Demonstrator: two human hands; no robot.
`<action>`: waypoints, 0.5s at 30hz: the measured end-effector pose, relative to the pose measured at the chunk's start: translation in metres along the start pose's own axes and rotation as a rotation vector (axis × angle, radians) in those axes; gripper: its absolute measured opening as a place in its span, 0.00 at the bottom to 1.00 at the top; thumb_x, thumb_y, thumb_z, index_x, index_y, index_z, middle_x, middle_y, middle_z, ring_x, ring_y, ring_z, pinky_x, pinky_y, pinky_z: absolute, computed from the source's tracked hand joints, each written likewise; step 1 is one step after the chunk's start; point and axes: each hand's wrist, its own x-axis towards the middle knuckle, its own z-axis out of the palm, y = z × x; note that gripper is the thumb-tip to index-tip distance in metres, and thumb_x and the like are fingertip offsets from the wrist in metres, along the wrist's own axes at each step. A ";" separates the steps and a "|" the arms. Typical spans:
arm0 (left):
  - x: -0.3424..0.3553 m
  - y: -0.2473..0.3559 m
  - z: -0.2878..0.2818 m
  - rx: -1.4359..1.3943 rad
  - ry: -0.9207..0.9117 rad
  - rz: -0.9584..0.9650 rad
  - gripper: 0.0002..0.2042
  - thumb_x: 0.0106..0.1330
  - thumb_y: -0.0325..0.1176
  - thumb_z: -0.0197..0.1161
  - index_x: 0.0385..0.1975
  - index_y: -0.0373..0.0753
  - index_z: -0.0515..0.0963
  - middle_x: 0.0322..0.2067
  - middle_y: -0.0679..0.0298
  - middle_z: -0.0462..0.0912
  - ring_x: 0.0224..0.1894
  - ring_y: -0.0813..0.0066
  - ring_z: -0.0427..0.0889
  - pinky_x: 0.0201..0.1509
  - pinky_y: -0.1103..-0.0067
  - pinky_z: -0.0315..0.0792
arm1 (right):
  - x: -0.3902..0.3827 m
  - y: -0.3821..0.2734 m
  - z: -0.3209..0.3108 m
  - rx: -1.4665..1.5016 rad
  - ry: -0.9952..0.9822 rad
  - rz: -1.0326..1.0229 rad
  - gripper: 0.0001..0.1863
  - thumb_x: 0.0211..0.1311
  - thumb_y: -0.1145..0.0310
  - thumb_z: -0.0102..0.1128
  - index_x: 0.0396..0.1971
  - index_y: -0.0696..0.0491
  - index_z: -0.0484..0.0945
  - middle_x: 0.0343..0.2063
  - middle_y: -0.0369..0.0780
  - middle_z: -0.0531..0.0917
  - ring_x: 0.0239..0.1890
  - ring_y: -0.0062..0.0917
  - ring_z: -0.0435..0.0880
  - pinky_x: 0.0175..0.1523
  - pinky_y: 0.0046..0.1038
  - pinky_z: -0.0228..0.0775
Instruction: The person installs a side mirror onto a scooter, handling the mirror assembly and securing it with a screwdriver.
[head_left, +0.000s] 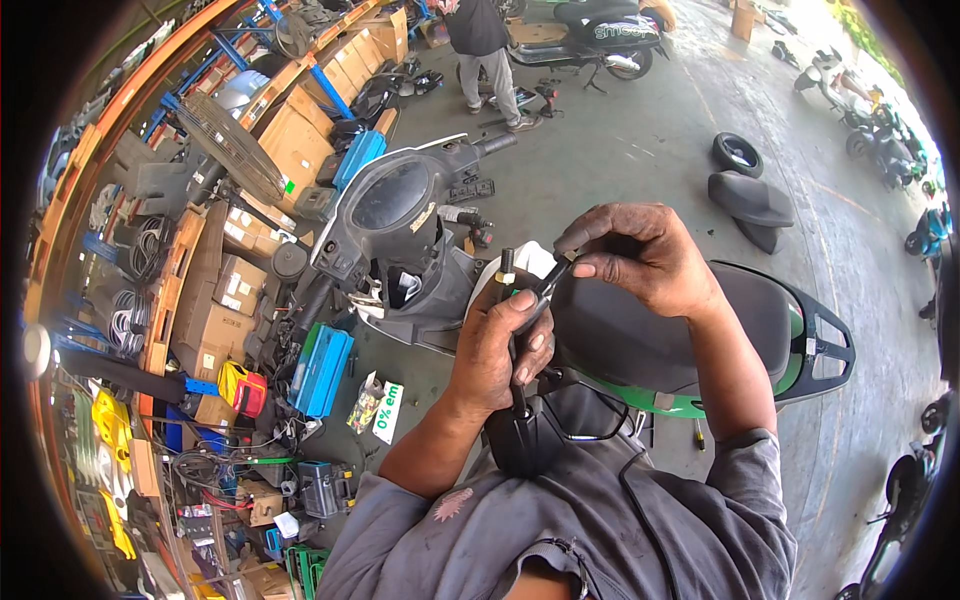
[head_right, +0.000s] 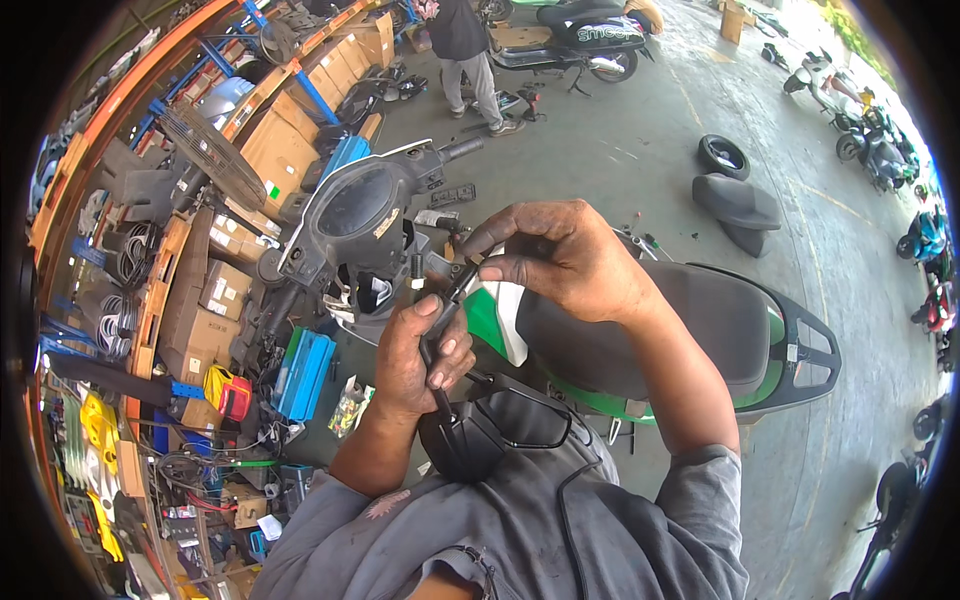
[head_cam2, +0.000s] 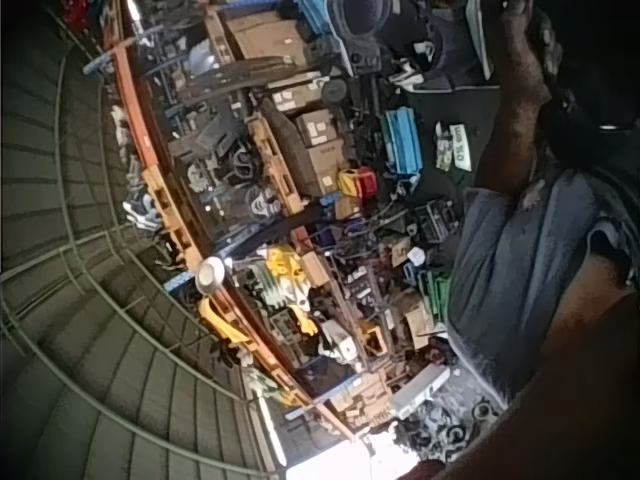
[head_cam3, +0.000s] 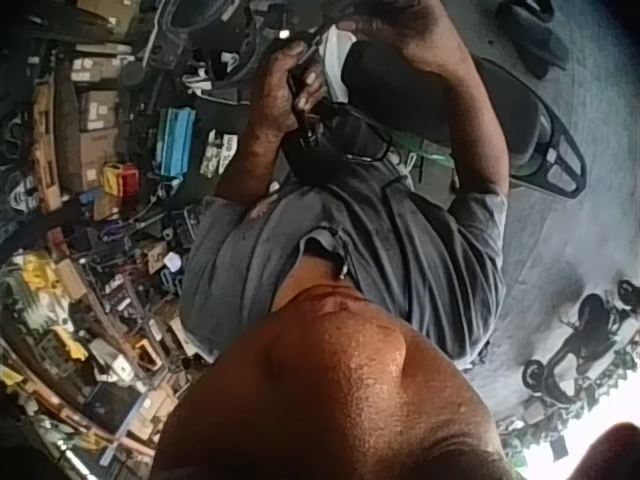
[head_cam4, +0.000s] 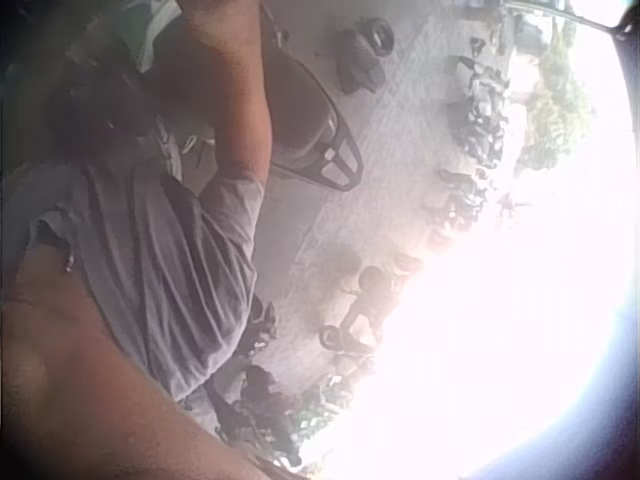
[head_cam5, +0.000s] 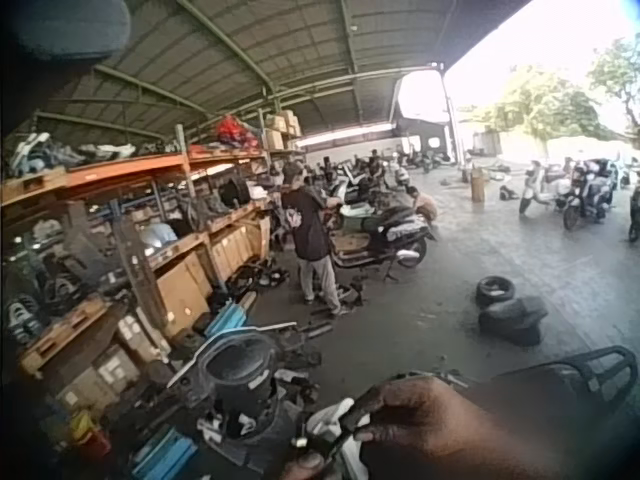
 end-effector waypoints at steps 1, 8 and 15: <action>0.000 0.000 0.000 -0.010 -0.010 -0.002 0.12 0.72 0.38 0.52 0.48 0.39 0.70 0.18 0.66 0.70 0.07 0.85 0.61 0.10 0.87 0.57 | 0.000 0.002 -0.002 0.003 -0.008 -0.026 0.09 0.60 0.81 0.64 0.41 0.62 0.81 0.40 0.41 0.85 0.44 0.24 0.83 0.50 0.26 0.77; -0.001 0.004 0.005 -0.022 -0.041 0.001 0.12 0.72 0.37 0.53 0.49 0.41 0.69 0.18 0.68 0.65 0.08 0.85 0.60 0.11 0.87 0.55 | -0.001 0.007 -0.004 0.068 -0.013 -0.118 0.11 0.58 0.86 0.62 0.41 0.61 0.81 0.43 0.43 0.84 0.47 0.26 0.82 0.51 0.27 0.76; 0.000 0.001 0.000 0.019 -0.038 -0.033 0.11 0.72 0.37 0.53 0.49 0.41 0.68 0.18 0.68 0.64 0.09 0.86 0.59 0.11 0.87 0.55 | -0.001 0.007 -0.005 0.033 -0.031 -0.118 0.11 0.57 0.84 0.64 0.41 0.61 0.82 0.42 0.42 0.84 0.45 0.25 0.83 0.49 0.26 0.76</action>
